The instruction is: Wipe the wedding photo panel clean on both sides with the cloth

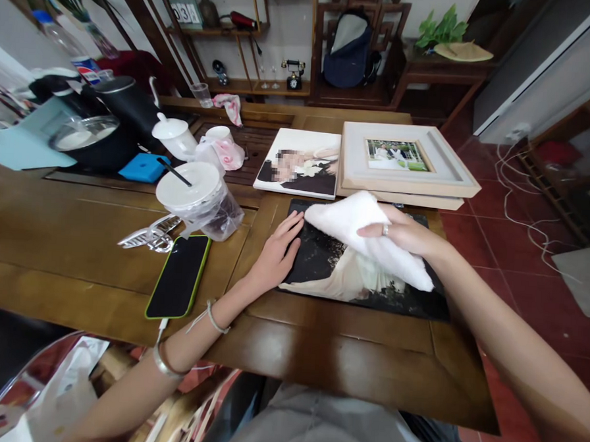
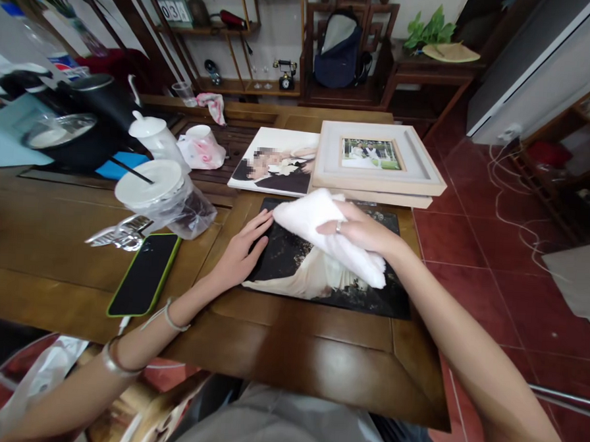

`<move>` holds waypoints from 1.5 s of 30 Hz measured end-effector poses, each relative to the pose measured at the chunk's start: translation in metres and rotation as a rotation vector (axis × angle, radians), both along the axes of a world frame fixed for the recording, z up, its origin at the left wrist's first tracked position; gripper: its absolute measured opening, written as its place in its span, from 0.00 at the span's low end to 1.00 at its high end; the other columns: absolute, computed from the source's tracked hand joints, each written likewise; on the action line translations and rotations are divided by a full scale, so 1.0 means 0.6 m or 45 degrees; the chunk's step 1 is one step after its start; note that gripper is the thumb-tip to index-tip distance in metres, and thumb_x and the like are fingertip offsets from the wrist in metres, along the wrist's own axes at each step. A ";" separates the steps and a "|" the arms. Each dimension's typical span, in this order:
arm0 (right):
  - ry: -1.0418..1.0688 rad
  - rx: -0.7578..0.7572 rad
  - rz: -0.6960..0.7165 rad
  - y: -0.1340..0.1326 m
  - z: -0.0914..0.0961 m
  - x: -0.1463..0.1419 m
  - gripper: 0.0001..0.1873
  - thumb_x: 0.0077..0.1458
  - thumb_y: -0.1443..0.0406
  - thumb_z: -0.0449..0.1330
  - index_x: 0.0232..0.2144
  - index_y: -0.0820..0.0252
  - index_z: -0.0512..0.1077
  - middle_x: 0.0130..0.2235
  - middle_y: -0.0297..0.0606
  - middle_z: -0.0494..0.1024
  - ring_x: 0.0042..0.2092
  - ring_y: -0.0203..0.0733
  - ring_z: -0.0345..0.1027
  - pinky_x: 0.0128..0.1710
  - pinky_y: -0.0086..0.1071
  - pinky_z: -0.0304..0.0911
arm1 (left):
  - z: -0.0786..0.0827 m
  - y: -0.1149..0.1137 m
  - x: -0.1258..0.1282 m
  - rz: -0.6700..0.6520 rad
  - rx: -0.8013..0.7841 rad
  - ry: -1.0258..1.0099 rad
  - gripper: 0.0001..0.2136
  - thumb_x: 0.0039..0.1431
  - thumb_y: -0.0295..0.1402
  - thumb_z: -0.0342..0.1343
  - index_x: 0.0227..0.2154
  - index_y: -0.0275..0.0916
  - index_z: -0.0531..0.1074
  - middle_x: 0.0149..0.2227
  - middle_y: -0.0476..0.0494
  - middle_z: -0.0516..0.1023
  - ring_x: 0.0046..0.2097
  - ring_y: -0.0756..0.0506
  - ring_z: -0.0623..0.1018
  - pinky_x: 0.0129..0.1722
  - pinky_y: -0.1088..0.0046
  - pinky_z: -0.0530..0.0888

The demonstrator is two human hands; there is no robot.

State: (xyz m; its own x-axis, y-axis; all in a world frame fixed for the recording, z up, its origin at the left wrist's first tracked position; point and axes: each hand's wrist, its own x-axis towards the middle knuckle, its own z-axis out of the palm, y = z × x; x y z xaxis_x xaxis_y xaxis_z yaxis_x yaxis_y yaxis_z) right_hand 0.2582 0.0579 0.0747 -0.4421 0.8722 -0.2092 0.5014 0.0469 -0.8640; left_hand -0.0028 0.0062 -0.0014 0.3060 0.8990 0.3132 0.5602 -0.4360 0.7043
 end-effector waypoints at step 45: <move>-0.374 0.592 0.356 0.008 0.011 -0.048 0.15 0.56 0.60 0.50 0.40 0.64 0.69 0.42 0.43 0.76 0.42 0.47 0.68 0.45 0.39 0.61 | 0.022 -0.015 0.005 0.144 0.098 -0.259 0.16 0.67 0.35 0.43 0.54 0.40 0.66 0.59 0.40 0.68 0.63 0.43 0.64 0.62 0.60 0.61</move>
